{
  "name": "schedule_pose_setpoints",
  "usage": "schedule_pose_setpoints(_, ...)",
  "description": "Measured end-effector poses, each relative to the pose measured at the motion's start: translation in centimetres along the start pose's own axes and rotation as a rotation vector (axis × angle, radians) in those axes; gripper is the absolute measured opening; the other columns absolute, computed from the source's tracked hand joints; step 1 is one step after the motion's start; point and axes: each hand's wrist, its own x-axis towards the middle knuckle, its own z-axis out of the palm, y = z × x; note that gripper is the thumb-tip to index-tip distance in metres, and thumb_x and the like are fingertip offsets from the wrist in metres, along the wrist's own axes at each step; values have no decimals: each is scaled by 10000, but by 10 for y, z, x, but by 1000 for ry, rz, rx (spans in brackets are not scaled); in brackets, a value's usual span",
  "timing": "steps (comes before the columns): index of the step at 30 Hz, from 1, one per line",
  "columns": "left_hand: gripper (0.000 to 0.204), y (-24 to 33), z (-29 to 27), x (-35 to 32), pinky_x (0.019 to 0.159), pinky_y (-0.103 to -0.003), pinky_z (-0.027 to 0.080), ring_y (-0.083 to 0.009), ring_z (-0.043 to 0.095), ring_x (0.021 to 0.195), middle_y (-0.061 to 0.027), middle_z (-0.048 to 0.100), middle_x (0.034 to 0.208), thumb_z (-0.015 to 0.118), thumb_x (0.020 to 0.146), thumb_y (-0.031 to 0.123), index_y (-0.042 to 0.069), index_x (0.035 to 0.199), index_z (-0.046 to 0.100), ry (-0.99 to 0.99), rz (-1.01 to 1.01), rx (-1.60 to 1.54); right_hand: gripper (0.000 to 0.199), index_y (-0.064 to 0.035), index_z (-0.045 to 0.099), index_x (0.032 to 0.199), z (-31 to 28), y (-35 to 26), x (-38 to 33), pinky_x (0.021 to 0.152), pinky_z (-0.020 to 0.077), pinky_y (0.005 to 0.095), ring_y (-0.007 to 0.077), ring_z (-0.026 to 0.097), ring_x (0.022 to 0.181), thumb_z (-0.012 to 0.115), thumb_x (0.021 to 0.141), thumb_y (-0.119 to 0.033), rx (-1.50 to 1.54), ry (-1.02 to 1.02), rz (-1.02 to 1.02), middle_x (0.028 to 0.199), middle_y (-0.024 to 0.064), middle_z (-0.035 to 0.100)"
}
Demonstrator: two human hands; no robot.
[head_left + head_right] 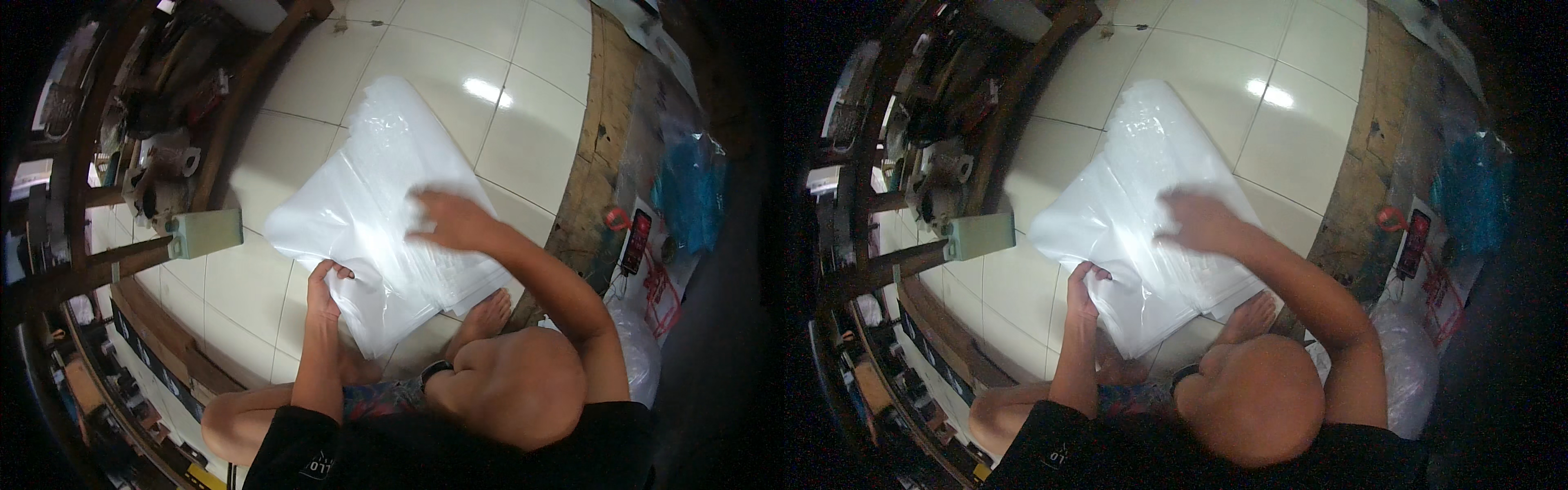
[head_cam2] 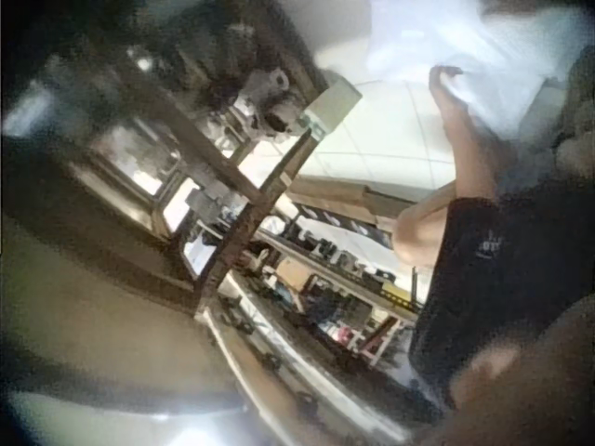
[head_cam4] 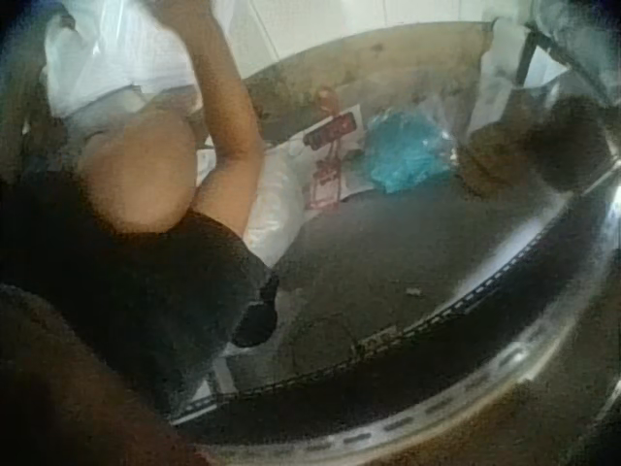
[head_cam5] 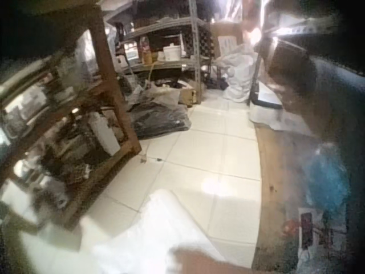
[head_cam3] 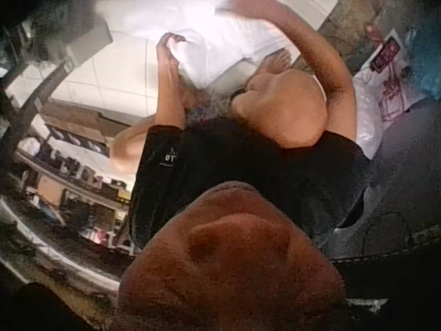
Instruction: The person sits on the floor and repeatedly folds white plastic shopping bags by hand. They smooth each bag flat, fold it in half, and then fold it again into a smaller rectangle. The person stacks the folded bags on a nearby wooden shelf.
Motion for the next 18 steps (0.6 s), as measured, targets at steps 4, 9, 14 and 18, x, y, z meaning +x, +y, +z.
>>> schedule_pose_setpoints(4,119,0,-12,9,692,-314,506,-145,512,650,-28,492,760,561,865,111,59,961,516,-47,-28,-77,855,-37,358,1470,-23,81,19,1099,356,462,421,416,1310,711,821,-467,72,393,295,1399,272,446)
schedule_pose_setpoints(9,139,4,-10,6,704,-344,498,-158,511,654,-41,512,781,564,866,124,54,979,521,-112,-30,-111,940,-89,322,1511,-12,106,21,1158,280,465,441,313,1393,718,799,-557,170,114,236,1516,279,315)
schedule_pose_setpoints(14,158,7,22,-8,735,-368,487,-157,501,657,-48,518,787,567,879,144,52,1000,524,-92,20,-1,841,-143,362,1503,2,97,2,1082,385,461,394,412,1329,740,823,-461,120,88,-12,1419,274,441)
schedule_pose_setpoints(18,164,8,30,-12,738,-362,476,-149,489,672,-50,521,801,583,881,156,50,994,530,-126,18,-84,809,-48,408,1444,6,109,8,1030,436,419,360,520,1229,760,819,-422,419,188,257,1346,264,513)
